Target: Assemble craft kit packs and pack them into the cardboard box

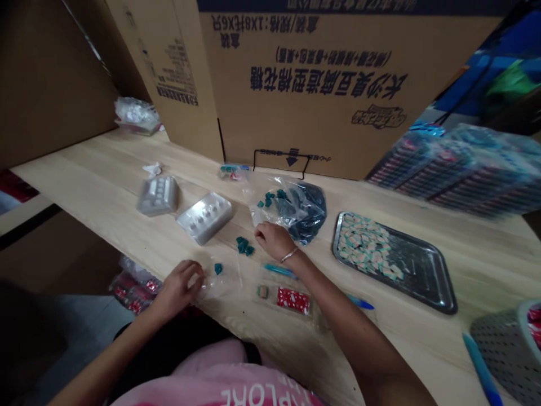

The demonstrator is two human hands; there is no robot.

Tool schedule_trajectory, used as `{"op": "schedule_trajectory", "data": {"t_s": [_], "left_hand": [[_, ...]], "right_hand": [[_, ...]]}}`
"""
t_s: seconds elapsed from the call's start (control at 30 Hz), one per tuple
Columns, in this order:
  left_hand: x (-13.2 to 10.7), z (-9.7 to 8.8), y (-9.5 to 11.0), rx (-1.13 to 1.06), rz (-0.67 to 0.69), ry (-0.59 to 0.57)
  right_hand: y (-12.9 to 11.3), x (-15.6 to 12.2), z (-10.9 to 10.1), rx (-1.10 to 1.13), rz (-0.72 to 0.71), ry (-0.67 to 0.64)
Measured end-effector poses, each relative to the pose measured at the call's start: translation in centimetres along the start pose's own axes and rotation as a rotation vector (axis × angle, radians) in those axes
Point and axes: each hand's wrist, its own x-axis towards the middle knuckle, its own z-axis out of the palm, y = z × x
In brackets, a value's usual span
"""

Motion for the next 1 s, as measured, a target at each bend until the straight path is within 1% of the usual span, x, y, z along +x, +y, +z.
{"op": "schedule_trajectory", "data": {"t_s": [0.03,0.1,0.17,0.23,0.3,0.37,0.43,0.47,0.53,0.6,0.67,0.7,0.8,0.87,0.93,1.0], "left_hand": [[0.6,0.3,0.0,-0.02,-0.056,0.008],[1.6,1.2,0.2,-0.061,-0.117,-0.024],[2.2,2.3,0.5,-0.083,-0.133,-0.067],[2.3,3.3,0.6,-0.093,-0.138,-0.077],[2.2,3.8,0.5,-0.126,-0.158,-0.054],[2.2,3.8,0.7,-0.193,-0.182,-0.001],[2.5,3.6,1.3,-0.3,-0.199,0.086],[2.9,3.5,1.8,-0.379,-0.208,0.137],[3.9,3.5,3.1,-0.602,-0.241,0.218],[5.1,3.7,4.4,-0.882,-0.296,0.254],[5.8,4.0,5.1,-1.124,-0.369,0.24],[6.0,4.1,5.2,-1.206,-0.411,0.224],[6.0,4.0,4.8,-1.325,-0.537,0.186],[5.9,3.7,4.3,-1.349,-0.586,0.203],[6.0,3.2,4.0,-1.36,-0.595,0.214],[6.2,2.6,4.0,-1.366,-0.558,0.173]], "right_hand": [[-0.2,-0.2,0.0,-0.029,0.014,-0.006],[-1.0,-0.2,0.5,-0.076,0.034,-0.039],[-1.8,0.3,1.7,-0.11,0.052,-0.076],[-2.1,1.3,2.9,-0.111,0.072,-0.096],[-2.0,2.2,3.7,-0.074,0.09,-0.105],[-1.7,2.7,3.8,-0.027,0.105,-0.085],[-1.7,2.4,3.5,0.064,0.111,-0.019],[-1.9,2.1,3.3,0.145,0.109,0.023],[-2.5,1.1,3.0,0.385,0.083,0.081],[-3.2,0.0,2.9,0.649,0.043,0.068],[-3.7,-0.8,3.2,0.857,0.031,0.022],[-3.8,-1.0,3.4,0.926,0.042,0.003],[-3.5,-1.3,4.1,1.013,0.106,0.022],[-3.2,-1.2,4.5,1.04,0.146,0.081],[-3.0,-0.9,4.6,1.069,0.174,0.144],[-3.0,-0.5,4.3,1.074,0.167,0.181]]}}
